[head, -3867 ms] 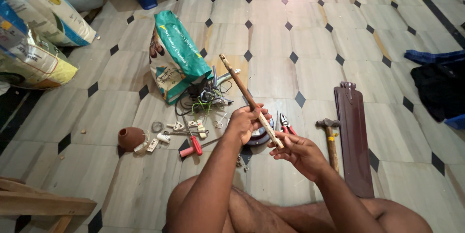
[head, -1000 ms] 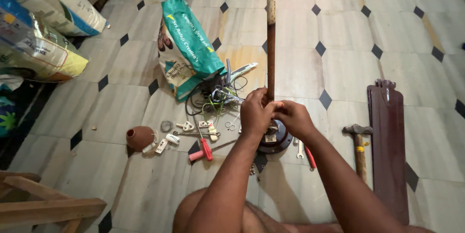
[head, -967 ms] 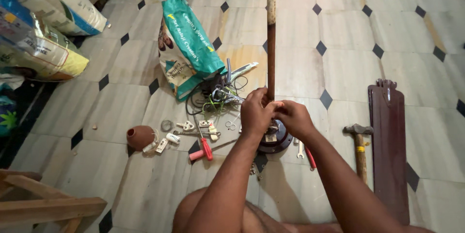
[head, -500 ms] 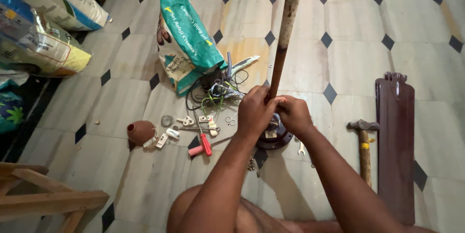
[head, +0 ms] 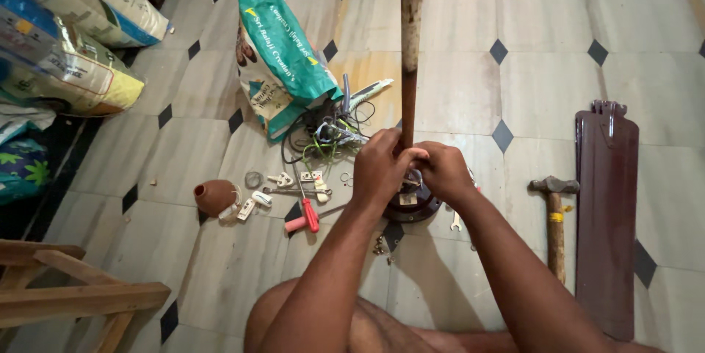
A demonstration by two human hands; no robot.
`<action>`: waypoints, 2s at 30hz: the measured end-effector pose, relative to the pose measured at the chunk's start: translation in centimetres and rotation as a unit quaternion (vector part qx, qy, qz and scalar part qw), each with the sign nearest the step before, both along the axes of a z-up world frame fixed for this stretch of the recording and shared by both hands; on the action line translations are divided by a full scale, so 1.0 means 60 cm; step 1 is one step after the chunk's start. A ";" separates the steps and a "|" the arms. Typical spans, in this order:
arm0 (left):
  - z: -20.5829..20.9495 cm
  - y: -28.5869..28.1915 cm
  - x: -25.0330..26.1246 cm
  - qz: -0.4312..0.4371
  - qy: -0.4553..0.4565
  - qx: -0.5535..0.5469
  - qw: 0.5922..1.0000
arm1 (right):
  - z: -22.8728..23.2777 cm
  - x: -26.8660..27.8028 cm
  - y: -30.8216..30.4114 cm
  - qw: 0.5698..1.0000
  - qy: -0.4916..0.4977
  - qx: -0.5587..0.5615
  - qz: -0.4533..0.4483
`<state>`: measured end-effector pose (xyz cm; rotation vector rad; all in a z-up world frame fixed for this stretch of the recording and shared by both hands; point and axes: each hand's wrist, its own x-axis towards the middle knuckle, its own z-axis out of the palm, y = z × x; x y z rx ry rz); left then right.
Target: The person sits on the floor and assembles an electric fan by inserting a metal rod into the fan base and securing it with a nut. They use their hands to align and tighten the components.
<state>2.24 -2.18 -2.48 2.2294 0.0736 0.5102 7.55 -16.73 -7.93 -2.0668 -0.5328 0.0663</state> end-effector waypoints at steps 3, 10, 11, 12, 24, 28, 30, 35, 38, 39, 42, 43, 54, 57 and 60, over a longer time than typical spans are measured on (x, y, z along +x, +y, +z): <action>-0.003 -0.003 0.001 0.004 -0.025 -0.003 1.000 | -0.004 -0.002 -0.002 0.999 0.033 -0.015 -0.004; 0.005 0.000 -0.001 -0.004 -0.002 -0.042 0.999 | -0.009 0.006 -0.002 0.999 0.040 -0.012 0.013; 0.006 0.004 -0.001 -0.011 0.013 -0.046 0.999 | -0.011 0.007 -0.003 0.999 0.036 -0.014 0.024; 0.007 0.009 0.001 -0.018 0.028 -0.051 0.998 | -0.011 0.010 -0.003 0.999 0.043 -0.011 0.028; 0.007 0.015 -0.006 -0.067 0.033 -0.093 0.993 | -0.008 0.012 -0.011 0.992 0.114 -0.031 0.053; 0.005 0.012 -0.010 -0.050 -0.002 -0.059 0.997 | -0.021 0.011 -0.007 0.987 0.131 0.048 0.077; -0.001 0.015 -0.009 -0.049 -0.008 -0.074 0.996 | -0.026 0.007 -0.013 0.986 0.131 0.046 0.095; -0.018 0.020 -0.007 -0.060 -0.044 -0.077 0.994 | -0.036 -0.011 -0.016 0.987 0.141 -0.068 0.045; -0.020 0.017 -0.009 -0.083 0.018 -0.120 0.989 | -0.056 -0.025 -0.005 0.995 0.049 -0.081 0.007; -0.020 0.016 -0.009 -0.092 0.046 -0.135 0.986 | -0.064 -0.028 -0.001 0.997 0.010 -0.076 -0.002; -0.019 0.012 -0.015 -0.054 0.059 -0.102 0.992 | -0.093 -0.039 0.011 0.995 -0.079 -0.044 -0.035; -0.019 0.011 -0.017 -0.047 0.041 -0.091 0.994 | -0.102 -0.043 0.018 0.995 -0.090 -0.021 -0.047; -0.026 0.004 -0.023 -0.013 0.042 -0.120 0.992 | -0.131 -0.080 0.051 0.974 -0.134 0.066 -0.172; -0.029 0.006 -0.023 -0.006 0.029 -0.078 0.997 | -0.139 -0.081 0.056 0.970 -0.136 0.077 -0.186; -0.033 0.002 -0.017 -0.003 0.022 -0.054 0.998 | -0.143 -0.074 0.053 0.971 -0.132 0.065 -0.189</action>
